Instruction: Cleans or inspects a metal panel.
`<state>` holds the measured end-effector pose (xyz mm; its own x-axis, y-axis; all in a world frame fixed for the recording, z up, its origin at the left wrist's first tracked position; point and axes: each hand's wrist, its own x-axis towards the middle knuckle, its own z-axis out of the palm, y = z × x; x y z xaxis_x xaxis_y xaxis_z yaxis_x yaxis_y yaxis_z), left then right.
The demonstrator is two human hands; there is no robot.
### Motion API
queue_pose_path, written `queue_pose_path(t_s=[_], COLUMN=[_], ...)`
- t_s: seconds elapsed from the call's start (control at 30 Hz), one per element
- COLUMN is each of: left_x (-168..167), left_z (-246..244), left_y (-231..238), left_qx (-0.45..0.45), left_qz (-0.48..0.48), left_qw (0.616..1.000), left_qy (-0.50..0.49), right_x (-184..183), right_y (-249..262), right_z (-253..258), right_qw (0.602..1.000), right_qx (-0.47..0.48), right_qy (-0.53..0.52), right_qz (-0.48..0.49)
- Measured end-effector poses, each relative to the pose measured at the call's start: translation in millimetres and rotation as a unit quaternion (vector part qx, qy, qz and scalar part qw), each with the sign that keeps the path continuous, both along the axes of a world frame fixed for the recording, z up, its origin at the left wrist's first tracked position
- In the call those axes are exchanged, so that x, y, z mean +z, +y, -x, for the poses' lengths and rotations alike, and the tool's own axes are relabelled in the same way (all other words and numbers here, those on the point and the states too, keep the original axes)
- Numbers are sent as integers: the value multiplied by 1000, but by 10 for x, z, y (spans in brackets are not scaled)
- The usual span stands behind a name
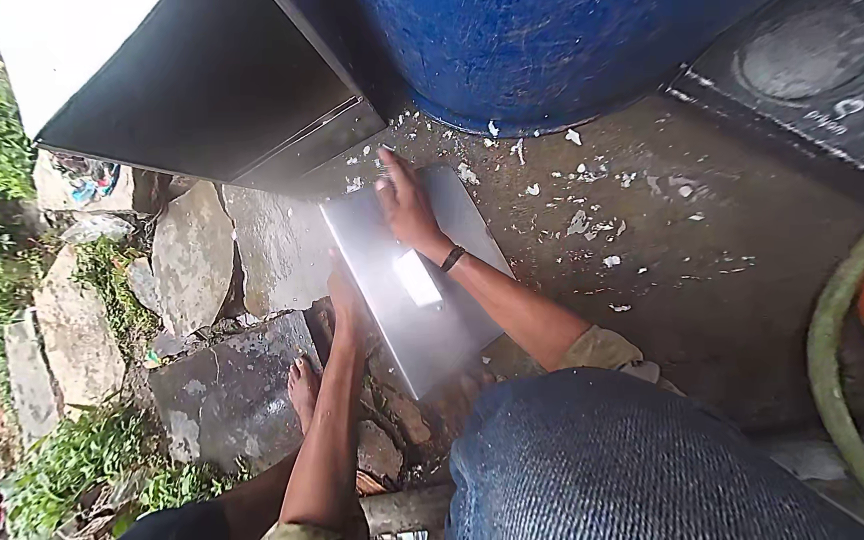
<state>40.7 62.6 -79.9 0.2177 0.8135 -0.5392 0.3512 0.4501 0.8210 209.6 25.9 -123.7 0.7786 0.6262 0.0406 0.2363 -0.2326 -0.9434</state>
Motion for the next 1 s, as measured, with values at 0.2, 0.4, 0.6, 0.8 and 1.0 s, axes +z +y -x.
queue_pose_path(t_s=[0.2,0.4,0.6,0.8,1.0], left_x=[236,197,241,267,283], left_z=[-28,-99,-124,-105,-133], left_y=[-86,-65,-58,-101,-89], left_qx=[15,0,-18,-17,-2], left_qz=[-9,-29,-60,-67,-53], left_qw=[999,999,998,998,998], left_qy=[-41,-35,-4,3,-25], right_x=[672,528,220,323,-659], right_y=[72,137,105,224,-698], right_z=[495,125,-423,-200,-605], right_qw=[919,965,974,943,995], right_qx=[335,223,209,254,-1], right_qy=[-134,-99,41,-76,-87], right_qz=[-161,-96,-73,-200,48])
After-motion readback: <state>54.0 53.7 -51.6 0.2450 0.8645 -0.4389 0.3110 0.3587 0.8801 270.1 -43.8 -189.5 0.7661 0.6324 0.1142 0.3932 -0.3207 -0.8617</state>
